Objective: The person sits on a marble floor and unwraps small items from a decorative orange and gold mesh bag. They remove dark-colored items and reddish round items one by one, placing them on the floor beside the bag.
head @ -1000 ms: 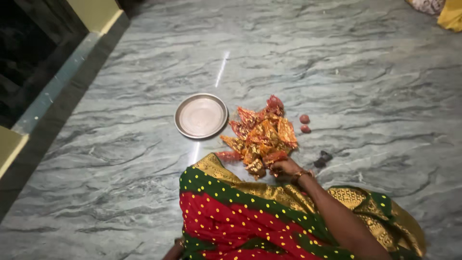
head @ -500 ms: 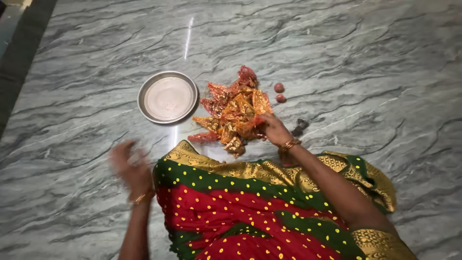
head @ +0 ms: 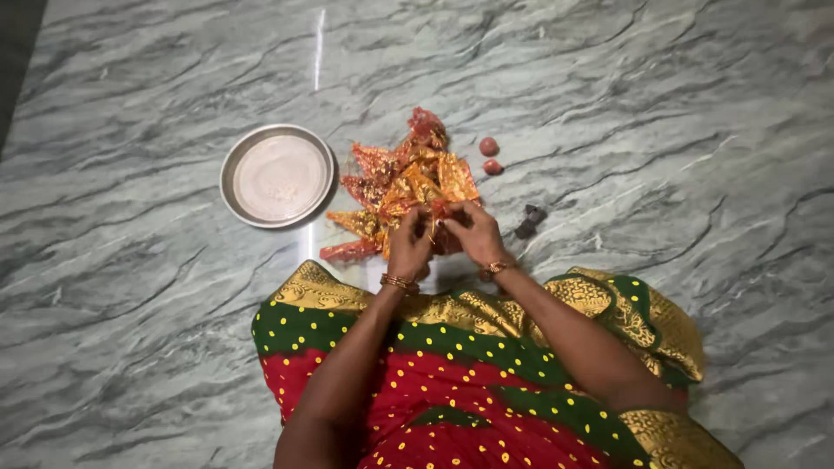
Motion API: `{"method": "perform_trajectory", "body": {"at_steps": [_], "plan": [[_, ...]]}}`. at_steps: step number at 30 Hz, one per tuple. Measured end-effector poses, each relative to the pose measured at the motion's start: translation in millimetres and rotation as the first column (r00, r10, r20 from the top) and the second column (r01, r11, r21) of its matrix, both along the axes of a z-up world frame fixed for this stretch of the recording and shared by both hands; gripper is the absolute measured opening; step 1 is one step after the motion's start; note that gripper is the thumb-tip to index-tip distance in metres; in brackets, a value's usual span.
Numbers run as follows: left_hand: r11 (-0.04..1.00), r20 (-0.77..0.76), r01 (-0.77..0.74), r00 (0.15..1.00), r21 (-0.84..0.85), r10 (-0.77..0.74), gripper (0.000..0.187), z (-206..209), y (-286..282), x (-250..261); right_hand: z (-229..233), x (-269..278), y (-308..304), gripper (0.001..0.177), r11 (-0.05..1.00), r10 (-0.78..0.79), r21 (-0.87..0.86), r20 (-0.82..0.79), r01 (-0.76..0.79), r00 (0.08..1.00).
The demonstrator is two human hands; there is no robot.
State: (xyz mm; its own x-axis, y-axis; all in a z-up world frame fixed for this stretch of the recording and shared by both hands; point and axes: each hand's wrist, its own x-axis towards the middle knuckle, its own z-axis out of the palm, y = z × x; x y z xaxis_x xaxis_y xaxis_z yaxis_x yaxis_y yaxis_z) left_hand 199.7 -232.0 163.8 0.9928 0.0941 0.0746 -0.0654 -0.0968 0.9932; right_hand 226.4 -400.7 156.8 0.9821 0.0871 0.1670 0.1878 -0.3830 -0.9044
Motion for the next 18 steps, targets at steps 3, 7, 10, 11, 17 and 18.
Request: {"method": "perform_trajectory", "body": {"at_steps": [3, 7, 10, 11, 17, 18], "plan": [[0.991, -0.049, -0.005, 0.999, 0.137, 0.012, 0.01, -5, 11, 5, -7, 11, 2, 0.014, 0.999, 0.009, -0.038, -0.025, -0.01, 1.0], [0.985, -0.146, -0.093, 0.983, 0.144, 0.114, 0.006, 3, 23, 11, -14, 18, -6, 0.007, 0.991, -0.053, 0.11, -0.214, 0.078, 0.975], [0.993, -0.031, -0.068, 0.997, 0.096, 0.071, 0.008, 11, 19, 10, -12, 17, -8, 0.006, 0.975, -0.027, 0.206, -0.246, 0.079, 0.969], [0.998, -0.061, -0.023, 0.998, 0.056, 0.026, 0.007, 13, 17, 10, -9, 15, -8, 0.008, 0.985, -0.002, 0.166, -0.208, 0.037, 0.978], [0.996, -0.032, 0.018, 0.999, 0.084, -0.016, 0.009, 17, 13, 7, 15, 4, -1, 0.011, 1.0, 0.005, -0.012, -0.074, -0.006, 0.997], [0.999, 0.005, 0.009, 1.0, 0.045, -0.009, 0.008, 18, 14, 6, 17, 3, -1, 0.01, 1.0, -0.025, -0.001, -0.103, 0.025, 0.994]]}}
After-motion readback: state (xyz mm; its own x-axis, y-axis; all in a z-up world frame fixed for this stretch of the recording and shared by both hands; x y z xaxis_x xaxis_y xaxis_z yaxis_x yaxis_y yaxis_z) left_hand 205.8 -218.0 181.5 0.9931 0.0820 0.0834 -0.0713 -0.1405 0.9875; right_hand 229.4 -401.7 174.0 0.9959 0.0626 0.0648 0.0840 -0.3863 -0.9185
